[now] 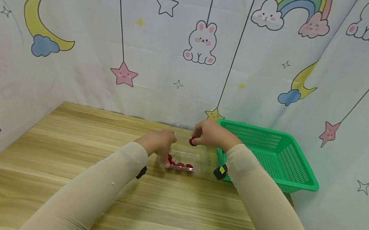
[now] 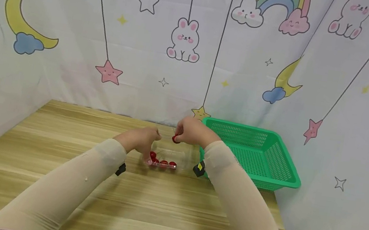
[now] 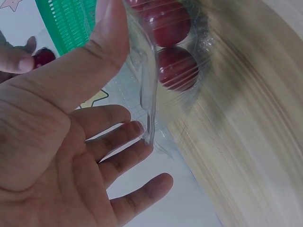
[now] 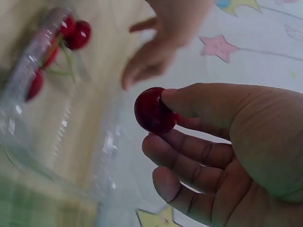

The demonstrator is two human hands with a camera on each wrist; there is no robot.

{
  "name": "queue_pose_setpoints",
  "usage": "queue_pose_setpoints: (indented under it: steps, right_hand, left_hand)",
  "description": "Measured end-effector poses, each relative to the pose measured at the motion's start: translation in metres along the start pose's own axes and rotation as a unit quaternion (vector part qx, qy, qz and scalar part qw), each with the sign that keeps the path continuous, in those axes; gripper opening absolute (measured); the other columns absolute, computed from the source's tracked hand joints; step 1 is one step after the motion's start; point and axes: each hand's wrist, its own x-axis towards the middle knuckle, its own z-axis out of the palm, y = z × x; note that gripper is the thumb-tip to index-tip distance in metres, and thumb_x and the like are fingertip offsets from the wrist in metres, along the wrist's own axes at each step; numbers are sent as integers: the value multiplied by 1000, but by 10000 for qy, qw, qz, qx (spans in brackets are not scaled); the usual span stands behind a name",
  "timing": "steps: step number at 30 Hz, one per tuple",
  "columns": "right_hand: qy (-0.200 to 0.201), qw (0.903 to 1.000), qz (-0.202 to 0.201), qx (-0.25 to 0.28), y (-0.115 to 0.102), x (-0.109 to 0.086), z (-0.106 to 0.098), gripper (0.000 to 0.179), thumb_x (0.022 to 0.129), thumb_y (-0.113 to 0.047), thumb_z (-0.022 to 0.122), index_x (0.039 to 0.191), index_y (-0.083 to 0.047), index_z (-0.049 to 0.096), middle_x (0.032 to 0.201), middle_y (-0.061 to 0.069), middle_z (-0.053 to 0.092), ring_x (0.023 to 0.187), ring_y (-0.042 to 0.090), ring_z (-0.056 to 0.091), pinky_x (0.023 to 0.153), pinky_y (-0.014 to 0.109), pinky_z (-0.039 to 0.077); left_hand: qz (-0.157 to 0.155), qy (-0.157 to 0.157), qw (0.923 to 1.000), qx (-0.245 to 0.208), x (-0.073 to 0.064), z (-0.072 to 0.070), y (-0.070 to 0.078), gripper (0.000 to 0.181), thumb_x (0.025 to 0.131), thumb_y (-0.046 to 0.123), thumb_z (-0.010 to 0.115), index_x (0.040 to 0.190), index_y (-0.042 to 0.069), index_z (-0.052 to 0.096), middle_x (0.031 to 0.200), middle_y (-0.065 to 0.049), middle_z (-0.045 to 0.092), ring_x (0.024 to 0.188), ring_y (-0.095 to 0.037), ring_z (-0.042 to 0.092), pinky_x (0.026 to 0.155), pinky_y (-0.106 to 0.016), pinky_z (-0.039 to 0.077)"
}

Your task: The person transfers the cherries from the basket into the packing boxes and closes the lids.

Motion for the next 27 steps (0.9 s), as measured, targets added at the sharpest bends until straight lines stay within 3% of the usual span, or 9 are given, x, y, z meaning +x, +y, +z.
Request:
queue_pose_setpoints:
  steps: [6,14,18,21,24,27]
  right_hand:
    - [-211,9992,-224,-266,-10,20,39,7,106,-20,84,107,-13,85,104,2,83,90,15,72,83,34,65]
    - [213,9990,-103,-384,-14,35,72,16,101,-18,90,89,-13,80,88,-2,76,78,14,65,76,32,60]
    - [384,9992,23,-67,-16,38,84,24,101,-15,88,81,-12,75,76,-3,66,69,14,57,68,30,52]
    - [508,9985,62,195,-18,39,91,18,101,-12,87,84,-10,79,78,-1,69,69,13,57,68,30,54]
    - [542,9976,101,417,-19,39,94,4,102,-10,85,98,-8,85,91,2,80,75,13,65,74,32,62]
    - [546,9971,9,527,-19,39,95,7,102,-8,83,106,-8,89,101,4,85,80,13,72,77,33,66]
  left_hand:
    - [80,-32,9999,86,2,-1,-1,110,82,39,105,172,9,51,181,-18,40,163,-41,48,128,-56,52]
    - [160,23,9997,189,0,0,-5,109,81,41,105,171,8,53,177,-19,45,160,-40,51,127,-56,52]
    - [184,37,9997,183,0,1,-5,106,82,39,105,169,7,55,178,-19,45,161,-40,50,128,-56,51]
    - [211,53,9997,122,0,1,-4,104,82,38,105,169,8,56,180,-20,42,164,-42,47,130,-58,49]
    - [231,78,9997,66,0,1,-4,101,83,36,105,168,9,57,181,-21,41,166,-43,44,131,-59,48]
    - [217,97,9997,56,0,1,-3,100,82,35,106,167,10,58,181,-20,42,166,-43,45,131,-59,48]
